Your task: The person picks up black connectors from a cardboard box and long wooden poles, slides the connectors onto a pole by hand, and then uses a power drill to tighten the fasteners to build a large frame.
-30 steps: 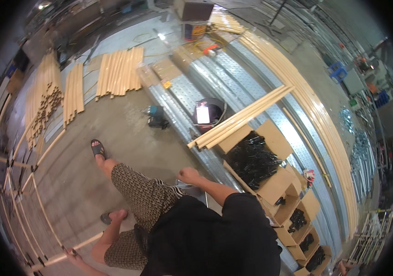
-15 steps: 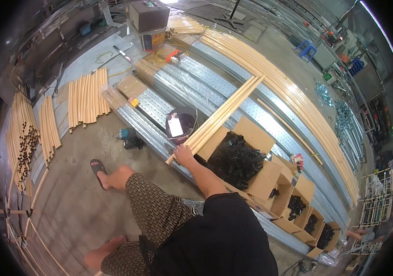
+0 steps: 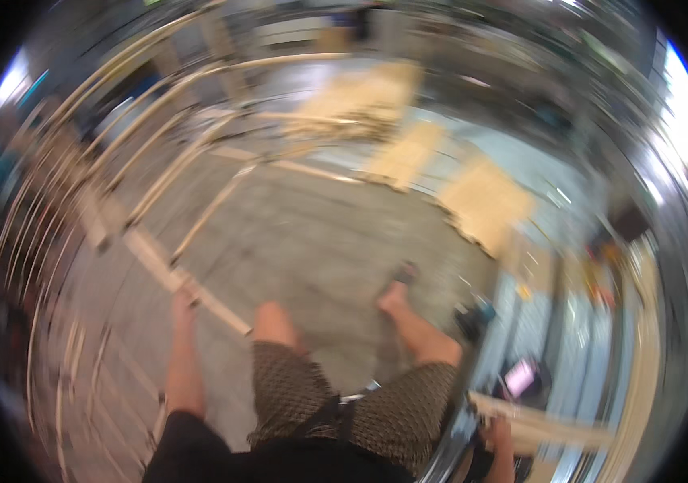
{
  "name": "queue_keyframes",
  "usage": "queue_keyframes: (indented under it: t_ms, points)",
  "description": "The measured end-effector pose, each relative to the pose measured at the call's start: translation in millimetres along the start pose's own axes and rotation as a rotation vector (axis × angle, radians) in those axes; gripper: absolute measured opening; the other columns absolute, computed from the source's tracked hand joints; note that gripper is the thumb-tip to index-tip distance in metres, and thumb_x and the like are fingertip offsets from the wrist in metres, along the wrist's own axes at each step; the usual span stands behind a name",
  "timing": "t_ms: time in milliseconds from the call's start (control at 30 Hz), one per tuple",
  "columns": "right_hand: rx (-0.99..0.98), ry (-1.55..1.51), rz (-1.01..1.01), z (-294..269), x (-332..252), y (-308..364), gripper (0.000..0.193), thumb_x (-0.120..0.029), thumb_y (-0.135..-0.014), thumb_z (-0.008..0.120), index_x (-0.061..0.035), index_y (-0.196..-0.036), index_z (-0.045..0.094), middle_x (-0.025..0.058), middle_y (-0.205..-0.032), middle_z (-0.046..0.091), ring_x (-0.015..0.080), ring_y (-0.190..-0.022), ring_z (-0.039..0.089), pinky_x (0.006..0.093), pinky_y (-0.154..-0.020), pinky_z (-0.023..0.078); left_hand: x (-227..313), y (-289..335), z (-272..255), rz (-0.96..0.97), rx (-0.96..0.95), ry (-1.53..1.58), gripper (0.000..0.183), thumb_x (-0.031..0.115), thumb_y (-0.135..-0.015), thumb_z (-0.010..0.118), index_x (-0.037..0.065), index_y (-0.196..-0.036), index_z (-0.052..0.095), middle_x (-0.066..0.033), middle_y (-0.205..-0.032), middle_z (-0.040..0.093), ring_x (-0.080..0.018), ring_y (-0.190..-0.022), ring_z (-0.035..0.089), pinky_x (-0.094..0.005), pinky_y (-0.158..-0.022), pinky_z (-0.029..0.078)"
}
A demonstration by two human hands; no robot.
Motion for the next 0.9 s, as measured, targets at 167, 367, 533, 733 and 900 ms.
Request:
queue_keyframes:
  t_ms: [167,367,533,733,900]
  points:
    - [-0.105,0.106,-0.051,-43.5,-79.8,-46.6,0.045,-0.042,-0.081,0.068,-0.0042,-0.106,0.071,0.0218,-0.102,0.072,0.0381,-0.097,0.069,0.0488,-0.08,0.055,6.9,27.2,2.6,-0.159,0.151,0.363,0.017,0.017,-0.097,0.062,0.004,-0.091,0.054,-0.0057,-0.072,0.056,-0.0157,-0.057,0.054,-0.0317,-0.048,0.048]
    - [-0.111,0.21,-0.151,-97.9,-175.5,-83.2,0.045,-0.039,-0.078,0.071,-0.0045,-0.107,0.07,0.0217,-0.103,0.072,0.038,-0.098,0.069,0.0486,-0.082,0.055,31.2,53.6,26.7,-0.157,0.091,0.472,0.015,0.013,-0.097,0.06,0.001,-0.094,0.052,-0.0059,-0.068,0.055,-0.0163,-0.055,0.055,-0.0337,-0.049,0.05]
    - [-0.145,0.283,-0.174,-114.7,-214.0,-87.2,0.045,-0.036,-0.076,0.073,-0.0046,-0.108,0.069,0.0216,-0.103,0.072,0.038,-0.099,0.069,0.0485,-0.083,0.055,24.6,42.4,24.6,-0.157,0.056,0.46,0.016,0.013,-0.097,0.059,0.0,-0.094,0.051,-0.0056,-0.068,0.055,-0.0167,-0.053,0.056,-0.0334,-0.046,0.049]
    - [-0.223,0.402,-0.155,-129.7,-218.5,-62.7,0.047,-0.034,-0.073,0.076,-0.0049,-0.109,0.068,0.0215,-0.104,0.072,0.038,-0.101,0.069,0.0483,-0.085,0.054,41.0,52.2,5.2,-0.027,0.2,-0.062,0.037,0.017,-0.093,0.066,-0.004,-0.116,0.045,-0.0189,-0.102,0.057,-0.0273,-0.089,0.063,-0.0432,-0.072,0.054]
    - [-0.397,0.653,-0.156,-152.4,-210.7,-34.7,0.048,-0.031,-0.07,0.078,-0.0051,-0.109,0.067,0.0214,-0.105,0.072,0.038,-0.102,0.068,0.0482,-0.086,0.054,122.7,160.2,67.2,0.293,0.287,-0.74,0.083,0.023,-0.087,0.066,-0.007,-0.151,0.022,-0.0308,-0.154,0.028,-0.0415,-0.143,0.032,-0.0489,-0.115,0.029]
Point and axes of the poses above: each hand's wrist, its own y-axis away from the middle knuckle, its own z-axis out of the palm, x = y × z, the point moved 10 cm from there along -y, towards the middle knuckle
